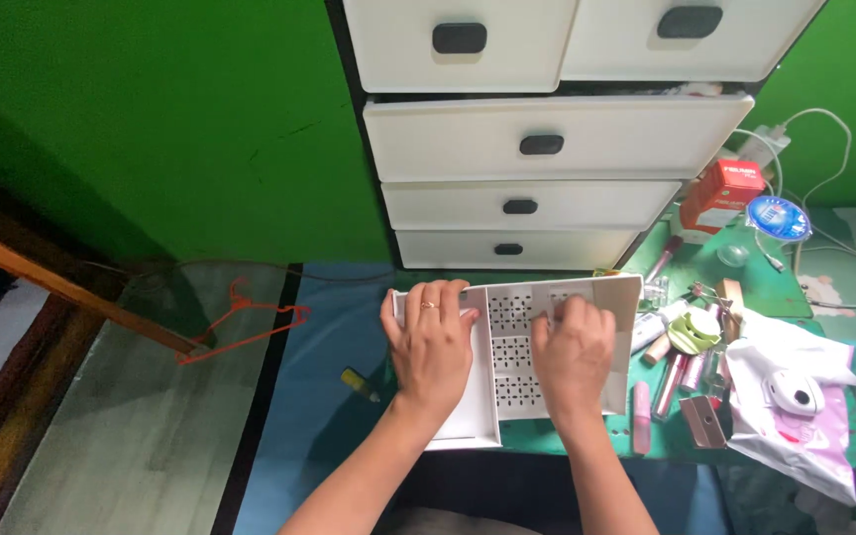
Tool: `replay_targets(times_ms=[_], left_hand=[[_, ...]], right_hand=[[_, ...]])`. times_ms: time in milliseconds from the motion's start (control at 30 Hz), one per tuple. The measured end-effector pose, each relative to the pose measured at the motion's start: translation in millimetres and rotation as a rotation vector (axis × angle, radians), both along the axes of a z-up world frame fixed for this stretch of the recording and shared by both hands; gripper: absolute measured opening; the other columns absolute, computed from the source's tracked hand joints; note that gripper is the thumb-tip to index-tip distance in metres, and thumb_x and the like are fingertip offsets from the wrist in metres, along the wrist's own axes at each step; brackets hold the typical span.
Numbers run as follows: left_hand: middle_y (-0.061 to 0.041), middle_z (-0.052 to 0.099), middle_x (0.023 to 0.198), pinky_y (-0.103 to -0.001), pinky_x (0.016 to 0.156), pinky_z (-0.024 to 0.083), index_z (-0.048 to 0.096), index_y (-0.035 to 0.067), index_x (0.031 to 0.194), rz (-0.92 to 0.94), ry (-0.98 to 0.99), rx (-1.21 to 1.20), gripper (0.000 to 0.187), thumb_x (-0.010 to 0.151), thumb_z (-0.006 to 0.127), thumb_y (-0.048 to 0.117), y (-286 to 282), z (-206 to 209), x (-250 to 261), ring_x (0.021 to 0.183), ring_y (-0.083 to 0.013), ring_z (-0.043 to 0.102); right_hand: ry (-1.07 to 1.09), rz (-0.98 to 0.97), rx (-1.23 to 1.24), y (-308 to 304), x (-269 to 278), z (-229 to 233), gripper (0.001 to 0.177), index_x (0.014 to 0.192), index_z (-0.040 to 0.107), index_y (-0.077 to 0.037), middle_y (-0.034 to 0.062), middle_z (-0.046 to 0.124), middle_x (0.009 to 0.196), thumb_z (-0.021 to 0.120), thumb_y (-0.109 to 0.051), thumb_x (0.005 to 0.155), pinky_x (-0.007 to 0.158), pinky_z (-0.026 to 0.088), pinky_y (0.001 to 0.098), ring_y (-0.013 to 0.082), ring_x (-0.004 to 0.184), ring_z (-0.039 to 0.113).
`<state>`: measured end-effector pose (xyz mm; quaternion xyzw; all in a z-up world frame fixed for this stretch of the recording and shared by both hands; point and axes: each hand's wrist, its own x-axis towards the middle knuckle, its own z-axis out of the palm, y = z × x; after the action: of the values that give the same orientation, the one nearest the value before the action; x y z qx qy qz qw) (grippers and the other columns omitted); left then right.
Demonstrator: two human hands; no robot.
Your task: Cleaning and assembling a modular plastic desk organizer and putting away stationary items.
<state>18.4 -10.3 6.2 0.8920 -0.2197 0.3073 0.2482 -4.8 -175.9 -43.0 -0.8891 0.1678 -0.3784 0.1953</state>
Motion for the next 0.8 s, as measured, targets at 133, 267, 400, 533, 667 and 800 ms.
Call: replay_targets(times_ms=[133,267,400,533,667,800], left_hand=[[-0.004,0.064,0.113,-0.060,0.111,0.028,0.063,0.009,0.119,0.023,-0.021,0.021,0.036,0.087,0.075,0.022,-2,-4,-4,0.116,-0.0244,0.057],[-0.004,0.063,0.115,-0.059,0.112,0.028,0.063,0.009,0.120,0.031,-0.021,0.032,0.036,0.089,0.074,0.023,4,-1,-8,0.117,-0.0244,0.056],[-0.003,0.064,0.115,-0.059,0.113,0.028,0.063,0.010,0.120,0.043,-0.023,0.008,0.035,0.090,0.073,0.022,4,-3,-10,0.118,-0.0237,0.057],[-0.003,0.064,0.115,-0.059,0.113,0.029,0.063,0.010,0.121,0.022,-0.052,-0.018,0.035,0.090,0.073,0.021,4,2,-10,0.118,-0.0235,0.057],[-0.004,0.064,0.115,-0.059,0.113,0.029,0.063,0.010,0.122,0.019,-0.049,-0.018,0.035,0.091,0.074,0.022,10,-1,-20,0.117,-0.0233,0.058],[-0.004,0.064,0.116,-0.060,0.113,0.029,0.063,0.010,0.122,0.012,-0.067,-0.023,0.035,0.091,0.074,0.022,11,0,-23,0.117,-0.0227,0.059]], right_hand=[[0.003,-0.034,-0.027,-4,6,-4,0.013,0.085,0.066,-0.003,0.0155,0.069,0.087,0.074,-0.010,0.078,0.090,0.045,0.0511,0.0380,0.091,0.059],[-0.036,0.007,-0.012,-1,4,-7,0.015,0.091,0.066,0.000,0.0163,0.068,0.089,0.074,-0.010,0.083,0.088,0.047,0.0510,0.0385,0.090,0.059],[0.068,0.064,-0.073,1,-23,12,0.009,0.091,0.067,-0.002,0.0165,0.070,0.090,0.072,-0.009,0.088,0.078,0.051,0.0490,0.0382,0.085,0.064],[-0.009,0.181,0.233,21,-24,26,0.012,0.102,0.068,-0.001,0.0160,0.070,0.091,0.068,-0.012,0.095,0.074,0.055,0.0425,0.0322,0.079,0.070],[0.179,0.241,0.237,21,11,-17,0.012,0.107,0.074,-0.001,0.0196,0.074,0.096,0.072,-0.008,0.097,0.077,0.053,0.0427,0.0366,0.088,0.068],[-0.021,0.397,0.895,33,-2,-4,0.013,0.105,0.071,0.003,0.0094,0.075,0.095,0.069,-0.002,0.092,0.077,0.053,0.0266,0.0108,0.084,0.066]])
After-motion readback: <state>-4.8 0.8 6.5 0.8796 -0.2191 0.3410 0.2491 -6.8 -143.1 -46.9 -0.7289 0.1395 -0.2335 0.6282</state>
